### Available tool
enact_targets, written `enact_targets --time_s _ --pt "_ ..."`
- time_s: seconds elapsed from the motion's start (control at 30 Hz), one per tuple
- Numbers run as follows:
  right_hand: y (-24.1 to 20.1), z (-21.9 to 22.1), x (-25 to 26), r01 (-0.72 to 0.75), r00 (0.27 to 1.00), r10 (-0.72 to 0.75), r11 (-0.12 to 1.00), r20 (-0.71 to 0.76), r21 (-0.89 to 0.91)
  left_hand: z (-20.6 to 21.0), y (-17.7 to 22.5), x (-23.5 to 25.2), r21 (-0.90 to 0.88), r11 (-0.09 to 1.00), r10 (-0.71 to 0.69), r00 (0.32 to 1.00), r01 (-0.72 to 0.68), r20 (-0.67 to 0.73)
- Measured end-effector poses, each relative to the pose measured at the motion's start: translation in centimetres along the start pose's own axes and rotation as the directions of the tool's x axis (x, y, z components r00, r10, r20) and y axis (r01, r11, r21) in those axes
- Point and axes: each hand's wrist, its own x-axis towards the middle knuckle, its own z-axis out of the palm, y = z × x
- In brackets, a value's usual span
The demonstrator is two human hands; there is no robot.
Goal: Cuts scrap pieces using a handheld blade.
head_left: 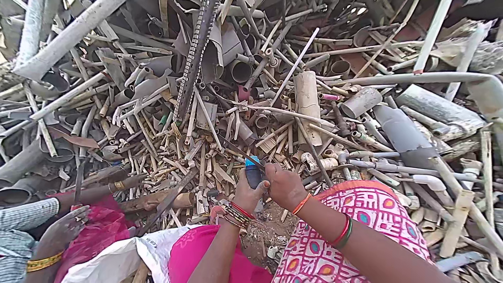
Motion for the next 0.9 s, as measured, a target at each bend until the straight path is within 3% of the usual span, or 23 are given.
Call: enact_targets --time_s 0.07,0.13,0.27,0.33,0.4,0.5,0.6,0.7,0.8,0.83,0.9 --pt "0.3 0.9 0.3 0.047 0.988 -0.051 0.999 -0.146 -0.027 0.2 -0.2 0.2 -0.038 0.999 0.030 0.999 -0.031 -0.026" --pt "0.2 1.6 0.7 0.042 0.981 -0.046 0.999 -0.189 -0.021 0.3 -0.5 0.6 -0.153 0.988 0.019 1.000 -0.022 -0.020" --pt "0.3 1.2 0.6 -0.008 0.997 0.009 1.000 -0.076 0.016 0.5 -0.7 1.2 -0.525 0.839 -0.136 0.989 0.143 0.053" --pt "0.3 0.9 0.4 -0.017 1.000 0.017 1.000 -0.001 0.017 0.3 -0.4 1.1 -0.601 0.768 -0.204 0.974 0.219 0.094" --pt "0.2 0.3 0.3 -0.031 0.997 0.031 1.000 0.077 -0.002 0.8 -0.7 1.0 -0.597 0.774 -0.204 0.976 0.211 0.080" --pt "-0.5 -1.3 0.7 -0.063 0.978 0.071 0.997 0.197 -0.045 1.0 -1.3 0.8 -0.373 0.922 -0.096 0.995 0.101 0.033" --pt "-0.3 -1.2 0.9 -0.046 0.990 0.046 0.999 0.137 -0.006 1.0 -0.6 0.7 -0.261 0.964 -0.052 0.999 0.047 -0.011" --pt "0.1 -0.2 0.3 -0.004 1.000 0.004 1.000 0.025 0.022 0.6 -0.1 0.5 -0.364 0.930 -0.061 0.998 0.055 -0.005" --pt "0.6 1.5 -0.2 0.077 0.985 -0.075 0.997 -0.156 0.004 0.1 0.4 0.3 -0.555 0.812 -0.188 0.981 0.181 0.045" --pt "0.5 1.5 -0.1 0.071 0.987 -0.072 0.997 -0.145 -0.013 0.1 0.3 0.5 -0.551 0.813 -0.188 0.981 0.185 0.053" --pt "-0.3 0.3 0.1 -0.003 1.000 0.004 0.999 0.029 -0.044 0.2 -0.4 0.4 -0.402 0.908 -0.123 0.992 0.121 0.021"
